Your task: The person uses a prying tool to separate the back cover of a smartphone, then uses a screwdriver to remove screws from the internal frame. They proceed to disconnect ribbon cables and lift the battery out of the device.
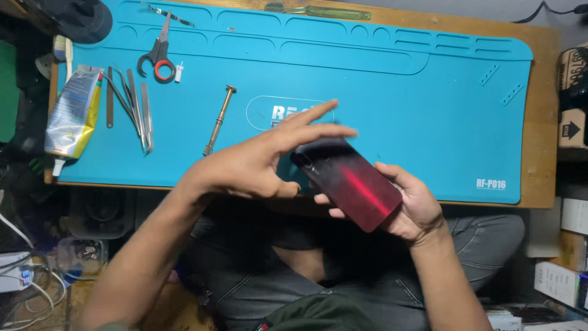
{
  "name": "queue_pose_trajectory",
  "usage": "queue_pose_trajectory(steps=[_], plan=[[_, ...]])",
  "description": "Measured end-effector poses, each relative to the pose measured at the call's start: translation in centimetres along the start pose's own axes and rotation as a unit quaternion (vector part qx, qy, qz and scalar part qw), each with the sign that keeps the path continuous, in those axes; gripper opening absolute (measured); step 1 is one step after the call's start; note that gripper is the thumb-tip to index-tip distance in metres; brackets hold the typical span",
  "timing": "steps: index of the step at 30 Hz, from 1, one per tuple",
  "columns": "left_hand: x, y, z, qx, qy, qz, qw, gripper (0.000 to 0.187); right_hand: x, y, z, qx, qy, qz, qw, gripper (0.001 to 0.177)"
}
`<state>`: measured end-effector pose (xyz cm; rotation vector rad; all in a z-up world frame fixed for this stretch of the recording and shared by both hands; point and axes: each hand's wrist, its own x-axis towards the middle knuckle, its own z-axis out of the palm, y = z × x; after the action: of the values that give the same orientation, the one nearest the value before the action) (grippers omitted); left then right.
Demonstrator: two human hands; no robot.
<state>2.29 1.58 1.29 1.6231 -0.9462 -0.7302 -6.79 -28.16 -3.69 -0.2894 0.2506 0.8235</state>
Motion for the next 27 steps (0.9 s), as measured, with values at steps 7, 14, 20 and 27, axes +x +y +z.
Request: queue_pose_trajectory(steps=[7, 14, 20, 27], plan=[[1.3, 1.9, 8.2, 0.091, 0.344, -0.058, 0.933, 0.105, 3.4, 2.4, 2.5, -0.011, -0.026, -0.144, 0.989, 0.061], [2.4, 2.2, 10.7, 0.107, 0.394, -0.095, 0.908, 0.105, 5.0, 3.9, 4.0, -0.084, 0.199, -0.247, 0.945, 0.062], [2.0, 2.3, 10.7, 0.013, 0.410, -0.074, 0.909, 0.089, 4.8, 4.2, 2.8, -0.077, 0.065, -0.291, 0.951, 0.057], [1.6, 2.7, 10.8, -0.023, 0.405, -0.069, 0.912, 0.083, 4.9, 4.3, 4.1, -0.135, 0.194, -0.280, 0.930, 0.078]])
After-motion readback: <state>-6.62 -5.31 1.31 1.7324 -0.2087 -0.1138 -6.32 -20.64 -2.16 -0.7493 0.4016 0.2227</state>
